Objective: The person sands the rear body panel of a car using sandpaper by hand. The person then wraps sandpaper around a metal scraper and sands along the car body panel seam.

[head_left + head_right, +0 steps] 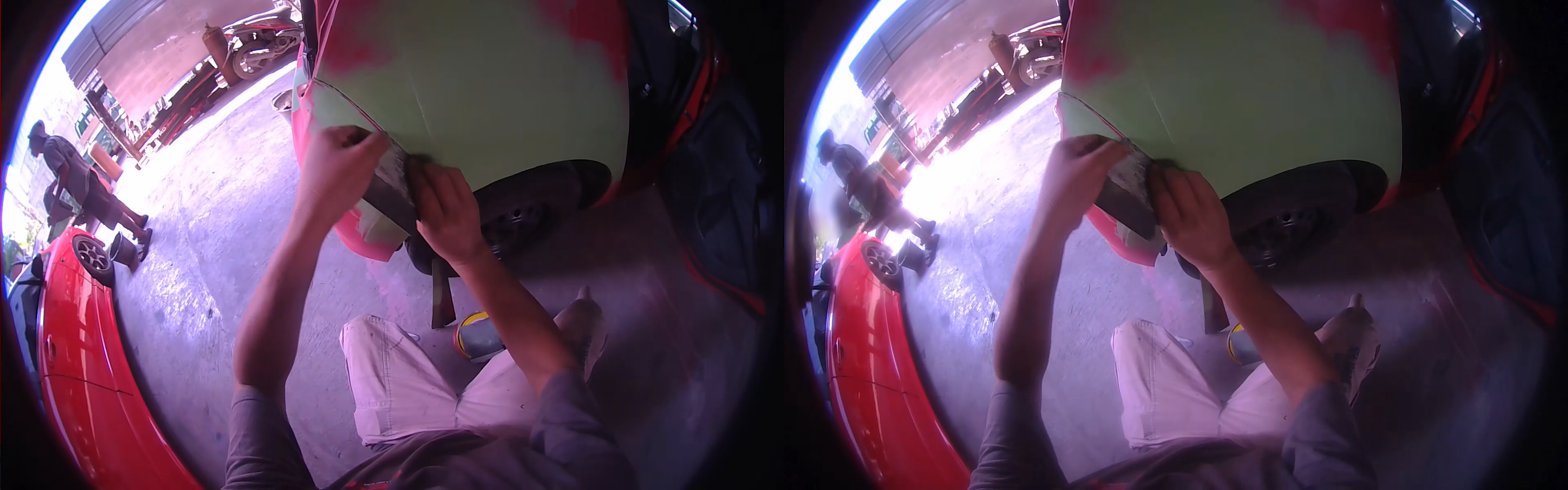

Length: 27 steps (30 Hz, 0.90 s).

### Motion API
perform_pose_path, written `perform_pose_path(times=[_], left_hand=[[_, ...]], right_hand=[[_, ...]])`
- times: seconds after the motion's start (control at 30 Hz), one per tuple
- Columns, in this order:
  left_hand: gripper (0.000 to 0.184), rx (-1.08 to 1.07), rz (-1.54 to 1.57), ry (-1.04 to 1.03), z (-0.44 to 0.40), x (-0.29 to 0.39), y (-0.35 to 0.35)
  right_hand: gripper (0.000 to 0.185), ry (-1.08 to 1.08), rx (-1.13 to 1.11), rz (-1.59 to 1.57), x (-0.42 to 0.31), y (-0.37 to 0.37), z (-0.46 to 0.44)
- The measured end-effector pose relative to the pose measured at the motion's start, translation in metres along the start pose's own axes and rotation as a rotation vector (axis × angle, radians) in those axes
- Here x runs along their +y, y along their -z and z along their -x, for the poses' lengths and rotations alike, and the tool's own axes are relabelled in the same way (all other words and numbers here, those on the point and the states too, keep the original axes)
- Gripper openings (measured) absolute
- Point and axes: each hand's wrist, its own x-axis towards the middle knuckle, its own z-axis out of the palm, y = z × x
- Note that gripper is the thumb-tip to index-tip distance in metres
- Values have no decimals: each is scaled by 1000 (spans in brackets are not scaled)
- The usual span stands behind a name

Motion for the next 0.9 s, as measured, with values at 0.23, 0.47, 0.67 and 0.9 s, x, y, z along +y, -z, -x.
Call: perform_pose_path(times=[0.23,0.47,0.67,0.9], left_hand=[[34,-93,118,93,-20,23,38],[36,-39,-5,30,14,-5,-16],[34,-83,191,66,-19,24,38],[38,-38,79,30,-1,-9,-4]], right_hand=[[50,-32,-52,65,-13,-7,-29],[51,-69,-49,32,-5,11,25],[62,-22,-70,-23,-12,-11,-39],[50,-77,-78,56,-9,12,6]])
